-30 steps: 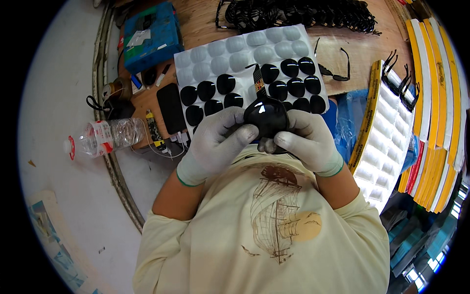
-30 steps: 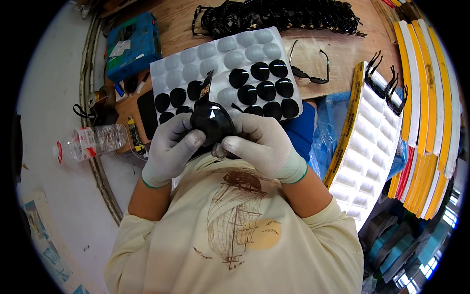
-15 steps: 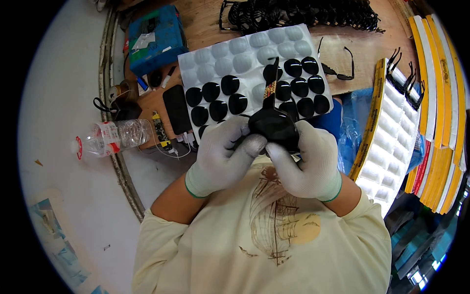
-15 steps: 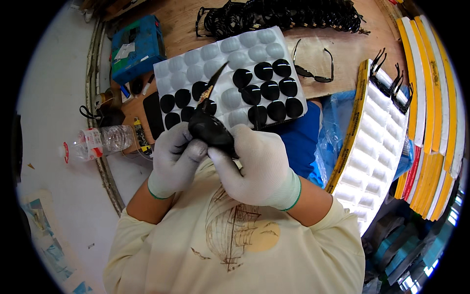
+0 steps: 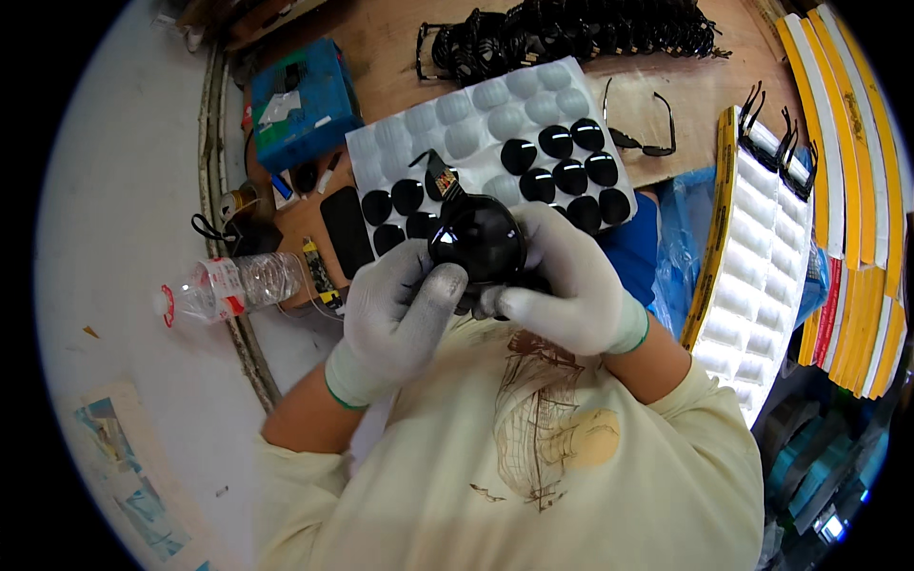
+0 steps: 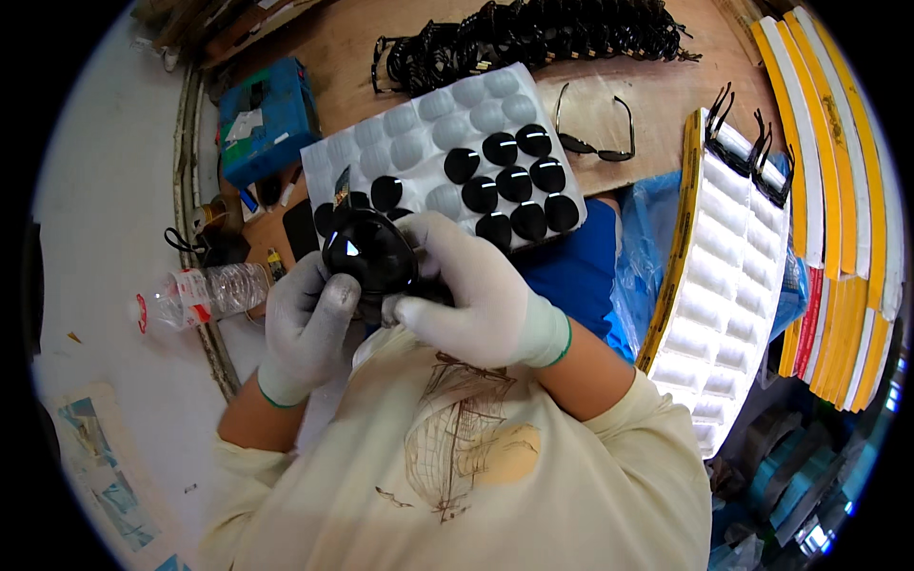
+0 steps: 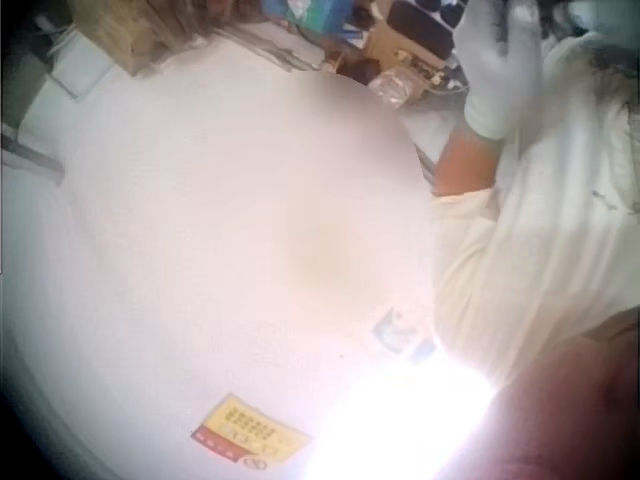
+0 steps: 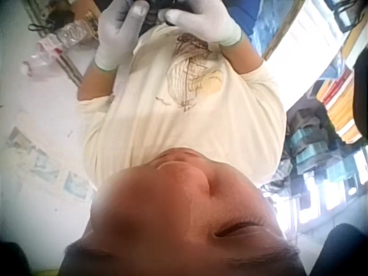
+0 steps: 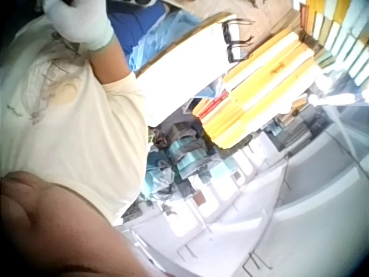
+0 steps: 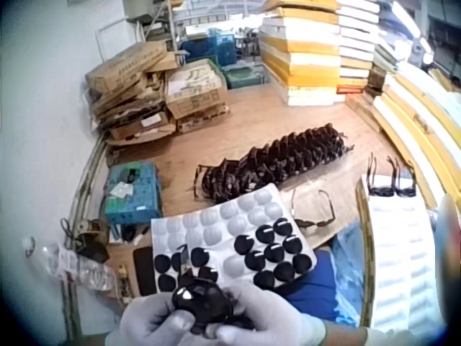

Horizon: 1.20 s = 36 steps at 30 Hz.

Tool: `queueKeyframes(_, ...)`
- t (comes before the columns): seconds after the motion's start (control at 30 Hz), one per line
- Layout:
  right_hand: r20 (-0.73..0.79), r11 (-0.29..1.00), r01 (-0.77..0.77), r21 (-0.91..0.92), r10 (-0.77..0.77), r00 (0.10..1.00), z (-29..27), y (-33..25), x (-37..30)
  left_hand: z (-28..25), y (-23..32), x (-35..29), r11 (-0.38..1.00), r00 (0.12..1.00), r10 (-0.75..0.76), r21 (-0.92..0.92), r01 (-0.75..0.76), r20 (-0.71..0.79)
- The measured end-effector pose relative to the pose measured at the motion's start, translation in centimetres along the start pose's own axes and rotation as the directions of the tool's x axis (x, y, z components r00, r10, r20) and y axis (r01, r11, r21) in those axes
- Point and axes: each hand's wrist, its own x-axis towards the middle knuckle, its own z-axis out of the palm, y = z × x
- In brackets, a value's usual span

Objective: The person assembles sunglasses by inserting lenses into frames and attaching tags. They handle multiple units one at a time, placing finished pairs on the table.

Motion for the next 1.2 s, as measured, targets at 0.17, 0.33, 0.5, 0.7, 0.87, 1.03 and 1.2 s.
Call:
queueKeyframes(0.17,0.103,0.914,-0.224,0.340,0.200,0.974,-0.1,0.3,0.0,-0.5,-0.3,0.5,0.987,0.995,-0.011,-0.159,0.027,0.104)
queueKeyframes(0.33,0.039,0.960,-0.197,0.201,0.193,0.980,-0.8,0.3,0.2,2.8,-1.8,0.9,0.833,0.993,-0.028,-0.551,-0.042,-0.119)
queueKeyframes(0.5,0.063,0.976,-0.134,0.170,0.125,0.990,-0.1,0.8,-0.2,1.3,-2.0,0.6,0.810,0.999,-0.045,-0.586,0.036,0.000)
queueKeyframes(0.7,0.086,0.986,-0.132,0.104,0.123,0.989,0.2,0.9,0.2,0.8,-2.3,-0.2,0.908,0.994,0.048,-0.410,-0.084,-0.099)
queueKeyframes(0.87,0.123,0.994,-0.103,0.024,0.099,0.987,-0.8,1.2,-0.1,0.2,-2.2,-0.1,0.960,0.986,0.164,-0.223,-0.170,-0.041)
queueKeyframes(1.03,0.154,0.995,-0.101,0.016,0.097,0.983,-1.5,0.5,-0.3,1.4,-1.5,0.7,0.930,0.953,0.297,-0.210,-0.303,-0.061)
queueKeyframes(1.2,0.099,0.947,-0.053,-0.317,0.088,0.991,-1.8,0.4,0.0,1.7,-1.8,1.5,0.902,0.900,0.420,0.059,-0.429,0.119)
